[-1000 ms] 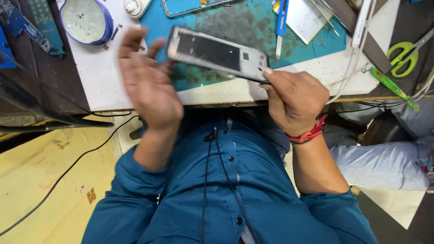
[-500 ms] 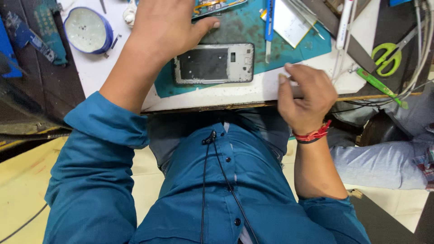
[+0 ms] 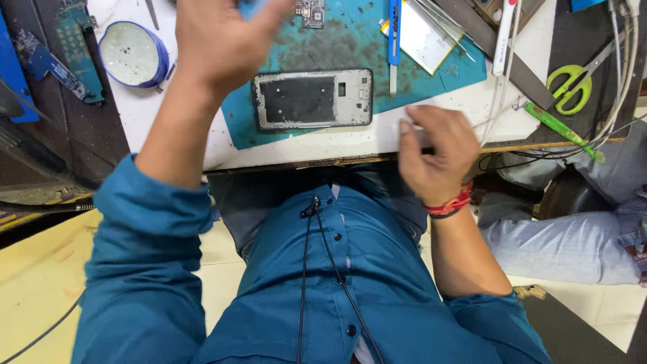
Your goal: The person cleans the inside of a disassembled smartphone chassis using a cotton swab and a blue plastic tool. They wipe the interior surfaces and edges, then handle a metal frame and a new screen assembly.
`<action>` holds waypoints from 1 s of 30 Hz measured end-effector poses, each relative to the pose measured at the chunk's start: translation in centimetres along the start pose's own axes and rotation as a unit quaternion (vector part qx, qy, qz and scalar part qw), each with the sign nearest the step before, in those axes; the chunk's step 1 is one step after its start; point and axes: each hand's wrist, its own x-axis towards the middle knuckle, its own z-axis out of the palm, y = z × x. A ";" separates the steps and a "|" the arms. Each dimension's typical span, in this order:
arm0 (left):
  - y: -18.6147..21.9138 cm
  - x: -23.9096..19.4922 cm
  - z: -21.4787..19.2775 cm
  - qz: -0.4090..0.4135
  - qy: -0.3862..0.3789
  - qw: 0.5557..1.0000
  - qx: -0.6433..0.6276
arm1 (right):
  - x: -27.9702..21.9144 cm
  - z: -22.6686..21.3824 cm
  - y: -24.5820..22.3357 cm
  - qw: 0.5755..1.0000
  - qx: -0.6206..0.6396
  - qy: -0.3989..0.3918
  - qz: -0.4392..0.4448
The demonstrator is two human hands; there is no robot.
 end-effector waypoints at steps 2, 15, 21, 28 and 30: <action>1.0 -0.7 0.2 -0.068 -0.046 0.908 -0.412 | 0.4 0.9 -0.9 0.999 0.003 -0.020 -0.028; 3.5 -6.8 3.9 -0.193 -0.060 0.603 -0.771 | 4.0 3.0 -2.5 0.986 -0.049 -0.137 -0.080; 3.3 -7.3 3.8 -0.187 -0.054 0.600 -0.776 | 4.5 4.7 -2.9 0.966 -0.087 -0.224 -0.099; 3.8 -7.5 3.2 -0.196 -0.067 0.586 -0.783 | 6.6 5.4 -2.1 0.963 -0.125 -0.215 -0.107; 4.0 -7.7 3.0 -0.194 -0.070 0.597 -0.776 | 7.4 5.4 -2.1 0.970 -0.114 -0.177 -0.121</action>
